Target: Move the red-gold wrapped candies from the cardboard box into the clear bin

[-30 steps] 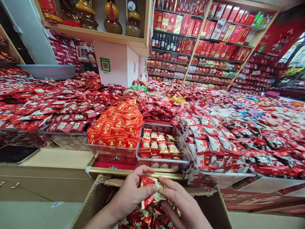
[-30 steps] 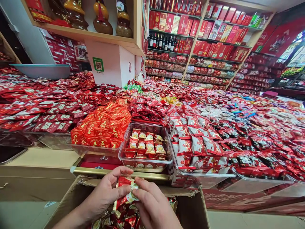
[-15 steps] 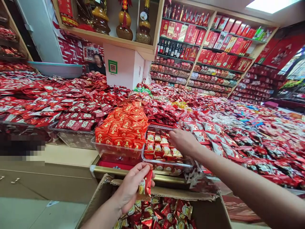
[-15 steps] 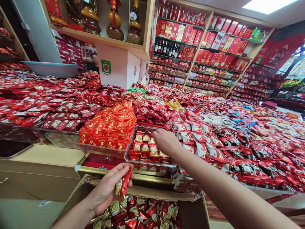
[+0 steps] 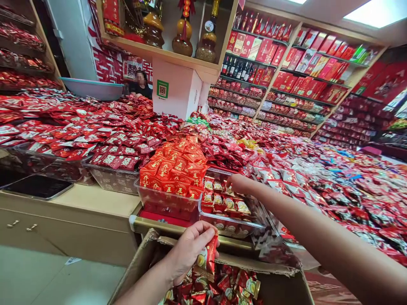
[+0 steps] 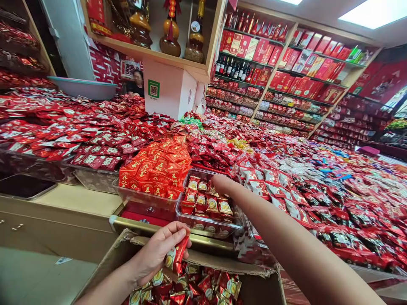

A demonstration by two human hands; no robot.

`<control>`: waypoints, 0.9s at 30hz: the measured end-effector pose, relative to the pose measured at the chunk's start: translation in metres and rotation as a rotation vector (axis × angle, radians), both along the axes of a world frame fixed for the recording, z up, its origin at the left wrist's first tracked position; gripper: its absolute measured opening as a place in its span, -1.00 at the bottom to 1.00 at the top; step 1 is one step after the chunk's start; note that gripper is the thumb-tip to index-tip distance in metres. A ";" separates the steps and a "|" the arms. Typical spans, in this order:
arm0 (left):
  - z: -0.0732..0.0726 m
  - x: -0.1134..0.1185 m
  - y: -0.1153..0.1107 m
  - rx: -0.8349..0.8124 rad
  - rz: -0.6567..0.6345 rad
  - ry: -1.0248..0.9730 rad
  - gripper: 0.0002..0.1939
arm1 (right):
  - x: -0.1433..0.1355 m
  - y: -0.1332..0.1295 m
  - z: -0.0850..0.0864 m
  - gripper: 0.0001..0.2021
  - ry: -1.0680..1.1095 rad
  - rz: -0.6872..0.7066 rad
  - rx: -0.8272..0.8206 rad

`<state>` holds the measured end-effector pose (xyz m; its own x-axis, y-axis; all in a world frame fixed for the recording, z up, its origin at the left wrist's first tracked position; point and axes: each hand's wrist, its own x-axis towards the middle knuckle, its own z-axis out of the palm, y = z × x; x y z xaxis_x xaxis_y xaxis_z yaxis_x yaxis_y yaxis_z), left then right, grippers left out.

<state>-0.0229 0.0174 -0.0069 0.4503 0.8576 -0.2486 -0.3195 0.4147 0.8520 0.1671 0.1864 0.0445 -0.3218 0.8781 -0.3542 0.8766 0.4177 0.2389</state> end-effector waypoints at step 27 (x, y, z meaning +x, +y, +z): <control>0.003 0.006 0.000 -0.013 0.248 -0.213 -0.80 | -0.029 -0.186 -0.023 -0.85 1.316 -0.232 -0.134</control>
